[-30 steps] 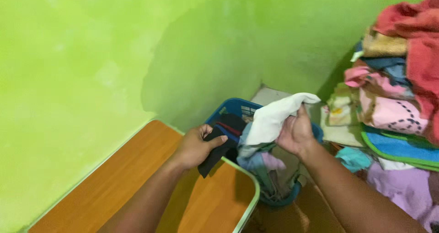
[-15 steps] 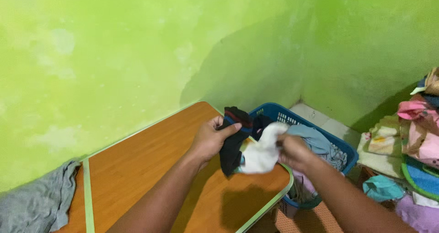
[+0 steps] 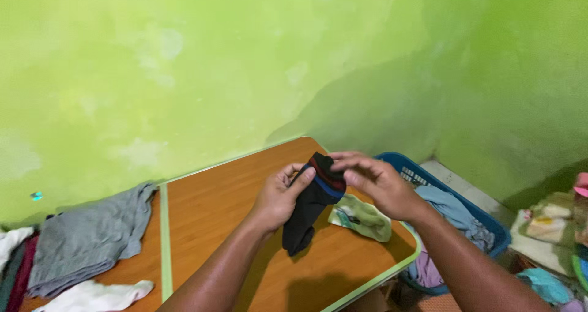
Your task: The person folds a white t-shirt on a wooden table, then picks up several socks from a blue laundry basket, folds each sock, and places them on the table. The person continues folding additional socks and places them in a pile.
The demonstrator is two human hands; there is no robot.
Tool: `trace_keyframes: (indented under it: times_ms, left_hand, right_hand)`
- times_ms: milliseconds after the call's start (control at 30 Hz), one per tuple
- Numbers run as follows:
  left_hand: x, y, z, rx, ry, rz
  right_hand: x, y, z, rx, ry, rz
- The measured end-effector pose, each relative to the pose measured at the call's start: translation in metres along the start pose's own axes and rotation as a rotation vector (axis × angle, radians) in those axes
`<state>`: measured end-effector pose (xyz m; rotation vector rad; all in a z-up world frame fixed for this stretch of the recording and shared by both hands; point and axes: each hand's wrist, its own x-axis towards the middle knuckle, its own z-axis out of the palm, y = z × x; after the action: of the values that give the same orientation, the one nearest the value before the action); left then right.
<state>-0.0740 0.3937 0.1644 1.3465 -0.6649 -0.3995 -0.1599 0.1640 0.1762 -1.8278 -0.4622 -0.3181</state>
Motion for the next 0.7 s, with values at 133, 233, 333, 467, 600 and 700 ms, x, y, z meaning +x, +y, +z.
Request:
trace_keyframes:
  times_ms: [133, 233, 333, 467, 600, 700]
  left_hand:
    - [-0.016, 0.011, -0.013, -0.150, 0.042, -0.047]
    - [-0.024, 0.014, -0.022, 0.069, 0.129, 0.039]
    - [-0.027, 0.013, -0.021, 0.251, 0.232, 0.112]
    - [-0.020, 0.006, -0.004, 0.261, 0.254, 0.142]
    - [-0.012, -0.004, 0.014, 0.228, 0.239, 0.182]
    - [-0.004, -0.017, 0.026, 0.245, 0.209, 0.158]
  right_hand:
    - [0.008, -0.034, 0.023, -0.229, -0.093, 0.002]
    - [0.011, -0.042, 0.023, -0.270, -0.069, -0.067]
    - [0.009, -0.038, 0.013, -0.072, -0.015, -0.038]
    - [0.002, -0.013, -0.009, 0.040, 0.090, -0.031]
    - [-0.013, 0.024, -0.026, 0.515, 0.114, 0.035]
    - [-0.021, 0.040, -0.038, 0.591, 0.133, 0.046]
